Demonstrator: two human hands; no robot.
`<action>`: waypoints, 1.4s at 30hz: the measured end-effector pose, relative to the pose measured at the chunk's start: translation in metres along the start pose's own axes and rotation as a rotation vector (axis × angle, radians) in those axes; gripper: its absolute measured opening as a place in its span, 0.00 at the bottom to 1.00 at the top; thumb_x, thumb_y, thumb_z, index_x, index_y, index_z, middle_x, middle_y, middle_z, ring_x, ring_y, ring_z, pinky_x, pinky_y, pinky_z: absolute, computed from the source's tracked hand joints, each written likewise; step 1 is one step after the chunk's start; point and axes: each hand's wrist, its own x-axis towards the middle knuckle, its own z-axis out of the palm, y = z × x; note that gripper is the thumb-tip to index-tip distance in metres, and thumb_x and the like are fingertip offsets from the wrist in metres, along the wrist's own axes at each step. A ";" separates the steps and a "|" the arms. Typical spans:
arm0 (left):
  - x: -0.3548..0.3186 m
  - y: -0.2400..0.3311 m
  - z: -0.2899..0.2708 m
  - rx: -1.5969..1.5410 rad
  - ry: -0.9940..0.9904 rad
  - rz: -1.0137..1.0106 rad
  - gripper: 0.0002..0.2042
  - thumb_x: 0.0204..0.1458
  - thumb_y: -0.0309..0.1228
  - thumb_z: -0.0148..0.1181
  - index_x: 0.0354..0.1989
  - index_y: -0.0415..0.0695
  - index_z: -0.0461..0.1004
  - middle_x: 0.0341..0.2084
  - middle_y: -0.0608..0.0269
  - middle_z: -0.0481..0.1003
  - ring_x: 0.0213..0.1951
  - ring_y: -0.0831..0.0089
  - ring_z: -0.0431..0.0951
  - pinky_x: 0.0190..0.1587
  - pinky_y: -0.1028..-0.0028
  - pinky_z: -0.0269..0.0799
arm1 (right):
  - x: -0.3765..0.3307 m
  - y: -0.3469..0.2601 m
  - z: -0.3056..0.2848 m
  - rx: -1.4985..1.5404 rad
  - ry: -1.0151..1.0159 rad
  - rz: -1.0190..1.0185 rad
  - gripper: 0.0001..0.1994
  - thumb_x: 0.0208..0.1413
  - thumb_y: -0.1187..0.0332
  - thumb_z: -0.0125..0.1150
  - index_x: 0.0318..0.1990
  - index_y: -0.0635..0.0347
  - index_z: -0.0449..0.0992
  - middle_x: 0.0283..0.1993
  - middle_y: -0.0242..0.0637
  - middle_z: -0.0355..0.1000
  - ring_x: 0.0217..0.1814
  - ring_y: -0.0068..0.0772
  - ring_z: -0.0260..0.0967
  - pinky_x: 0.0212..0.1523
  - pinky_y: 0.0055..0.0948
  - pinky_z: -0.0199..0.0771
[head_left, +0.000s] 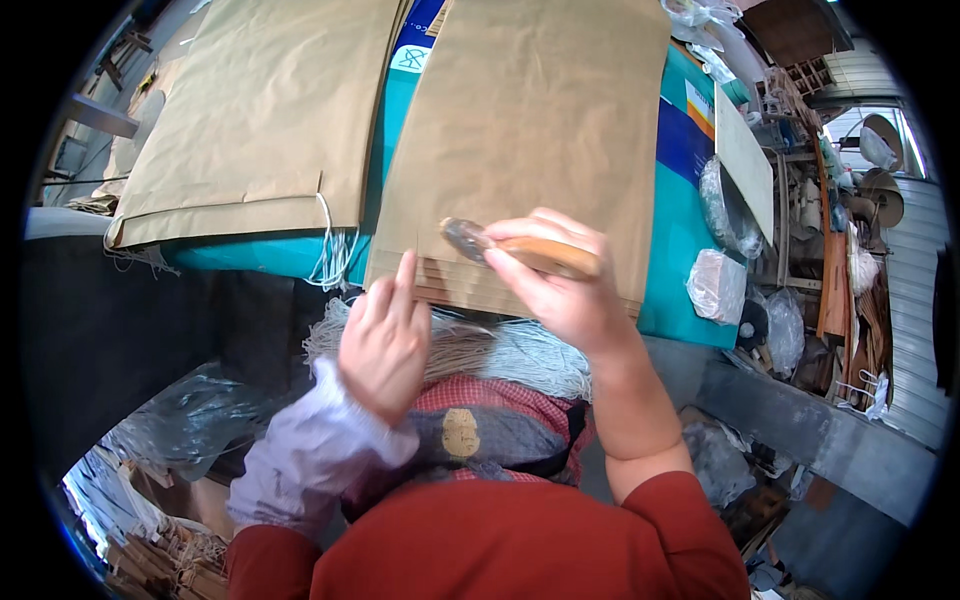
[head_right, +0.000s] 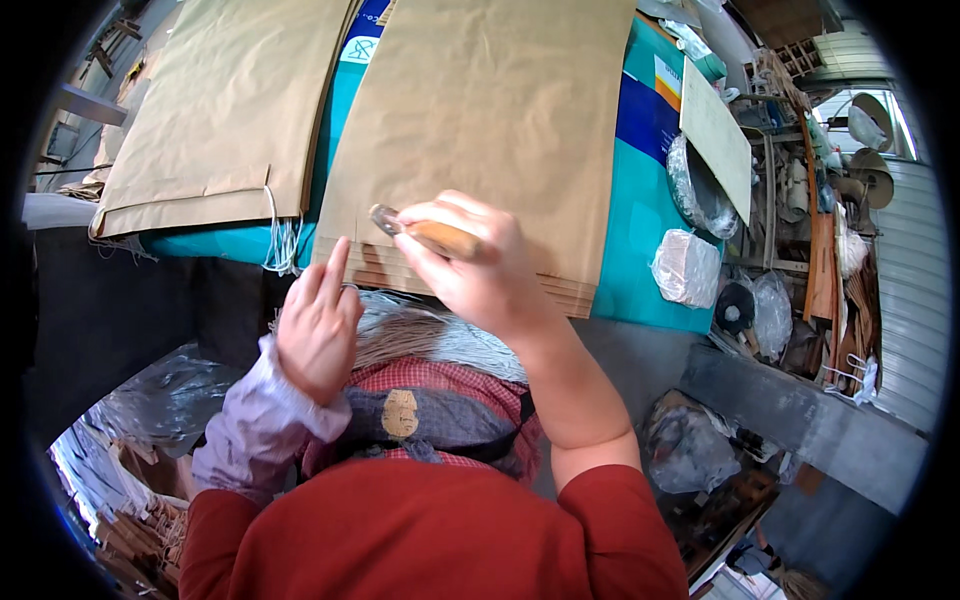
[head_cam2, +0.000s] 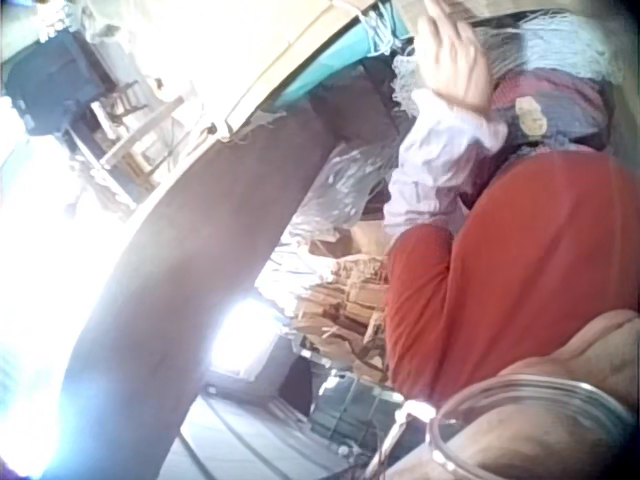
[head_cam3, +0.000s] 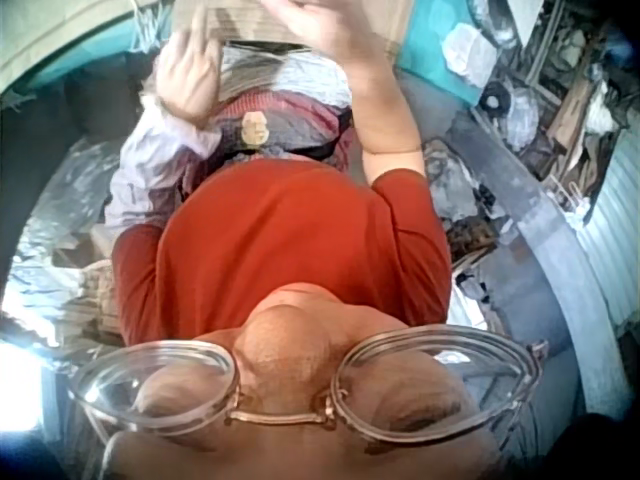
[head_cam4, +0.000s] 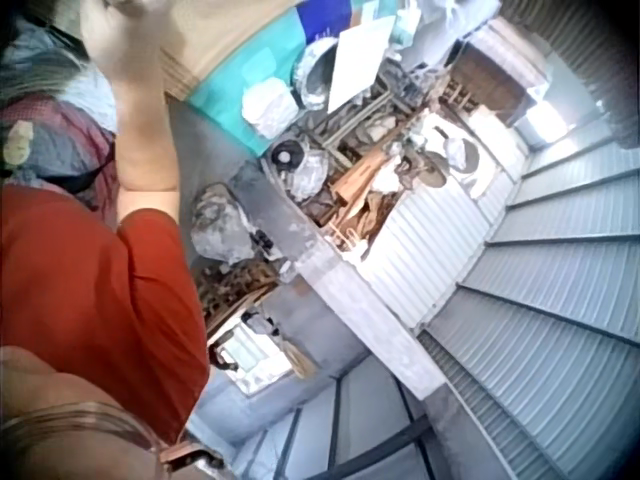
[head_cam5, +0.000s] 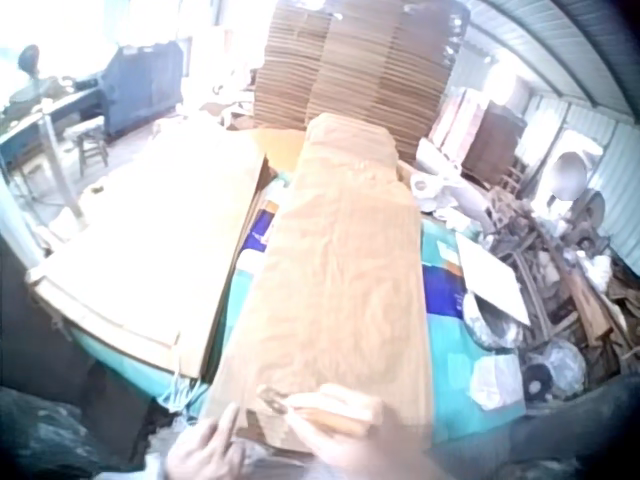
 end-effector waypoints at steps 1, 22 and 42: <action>0.009 -0.002 0.008 0.064 -0.048 0.016 0.08 0.43 0.28 0.56 0.29 0.36 0.70 0.56 0.44 0.65 0.47 0.58 0.68 0.50 0.66 0.65 | 0.002 0.007 0.008 0.027 -0.011 0.001 0.03 0.48 0.78 0.63 0.32 0.65 0.77 0.26 0.37 0.72 0.25 0.26 0.69 0.26 0.23 0.67; 0.019 -0.009 0.023 -0.044 -0.180 -0.021 0.06 0.43 0.20 0.56 0.30 0.37 0.68 0.60 0.42 0.60 0.58 0.48 0.62 0.57 0.58 0.61 | -0.098 0.077 -0.150 0.442 0.694 0.289 0.07 0.52 0.74 0.61 0.37 0.65 0.78 0.30 0.30 0.74 0.26 0.12 0.63 0.26 0.12 0.59; 0.015 -0.015 -0.097 -0.429 0.043 0.046 0.04 0.44 0.15 0.56 0.26 0.36 0.72 0.18 0.61 0.70 0.20 0.74 0.69 0.24 0.77 0.62 | -0.167 0.031 -0.108 0.209 0.030 0.249 0.05 0.54 0.77 0.59 0.37 0.65 0.79 0.31 0.36 0.72 0.33 0.26 0.68 0.36 0.26 0.70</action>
